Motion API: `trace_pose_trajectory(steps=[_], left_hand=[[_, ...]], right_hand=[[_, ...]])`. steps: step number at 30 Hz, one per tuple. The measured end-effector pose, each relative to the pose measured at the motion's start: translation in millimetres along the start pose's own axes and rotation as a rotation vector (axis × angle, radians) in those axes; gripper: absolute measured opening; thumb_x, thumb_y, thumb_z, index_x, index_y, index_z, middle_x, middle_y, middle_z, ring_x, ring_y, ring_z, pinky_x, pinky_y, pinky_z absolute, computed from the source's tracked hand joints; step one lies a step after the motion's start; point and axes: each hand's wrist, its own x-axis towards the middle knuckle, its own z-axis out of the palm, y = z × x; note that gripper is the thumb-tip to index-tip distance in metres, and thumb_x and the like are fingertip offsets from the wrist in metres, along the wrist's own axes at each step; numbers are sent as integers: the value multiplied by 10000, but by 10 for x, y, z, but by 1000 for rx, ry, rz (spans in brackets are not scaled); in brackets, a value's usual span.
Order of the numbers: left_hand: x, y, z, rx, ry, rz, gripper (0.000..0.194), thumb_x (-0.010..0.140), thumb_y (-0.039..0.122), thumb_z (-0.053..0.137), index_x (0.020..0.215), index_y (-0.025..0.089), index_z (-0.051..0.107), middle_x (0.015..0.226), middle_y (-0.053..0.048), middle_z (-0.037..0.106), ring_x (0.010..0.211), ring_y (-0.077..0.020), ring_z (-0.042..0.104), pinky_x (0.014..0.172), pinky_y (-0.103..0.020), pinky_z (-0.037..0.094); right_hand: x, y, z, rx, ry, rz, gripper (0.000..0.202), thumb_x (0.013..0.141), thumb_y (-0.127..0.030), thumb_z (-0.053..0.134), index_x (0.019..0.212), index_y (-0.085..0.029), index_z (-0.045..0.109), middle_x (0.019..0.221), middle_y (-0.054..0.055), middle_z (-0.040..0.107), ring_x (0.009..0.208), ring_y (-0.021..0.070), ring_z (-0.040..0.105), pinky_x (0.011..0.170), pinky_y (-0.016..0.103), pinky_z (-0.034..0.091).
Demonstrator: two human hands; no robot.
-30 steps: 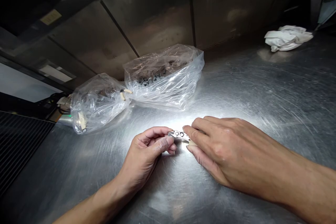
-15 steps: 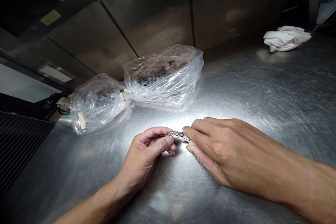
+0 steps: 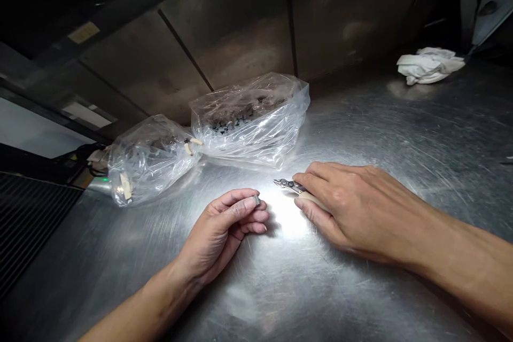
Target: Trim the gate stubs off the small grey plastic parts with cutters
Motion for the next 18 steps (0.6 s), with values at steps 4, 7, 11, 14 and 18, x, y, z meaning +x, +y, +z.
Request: trace_pose_trajectory(steps=[4, 7, 11, 14, 18], left_hand=[[11, 24, 19, -6, -38, -26, 344, 719, 299, 1057, 903, 117, 831, 829, -86, 834, 730, -161, 808, 671, -212, 659], [8, 13, 18, 1, -51, -22, 318, 756, 300, 1037, 896, 113, 822, 826, -84, 832, 718, -155, 805, 670, -215, 666], [-2, 8, 5, 7, -71, -10, 283, 813, 305, 998, 865, 111, 799, 835, -82, 829, 705, -150, 799, 664, -220, 669], [1, 8, 0, 9, -93, -5, 287, 834, 314, 983, 851, 112, 780, 823, -72, 816, 684, -146, 790, 654, -224, 666], [17, 6, -8, -12, -114, 7, 296, 832, 317, 984, 861, 115, 770, 791, -53, 795, 652, -138, 775, 645, -225, 658]], right_hand=[[-16, 13, 4, -63, -46, -27, 380, 1166, -345, 448, 1294, -152, 749, 1061, 96, 766, 776, 240, 741, 619, 378, 493], [-11, 17, 5, -45, -38, -24, 376, 1163, -347, 457, 1286, -154, 755, 1062, 97, 770, 781, 238, 741, 647, 382, 511], [-1, 7, 11, -59, -29, -33, 377, 1162, -341, 454, 1279, -141, 751, 1069, 111, 770, 810, 245, 750, 658, 381, 517], [2, 0, 12, -67, -35, -48, 366, 1163, -334, 452, 1267, -144, 746, 1054, 107, 768, 814, 237, 751, 662, 374, 518], [0, -20, 11, -72, -31, -59, 361, 1162, -328, 458, 1285, -134, 737, 1083, 115, 772, 833, 240, 751, 668, 381, 524]])
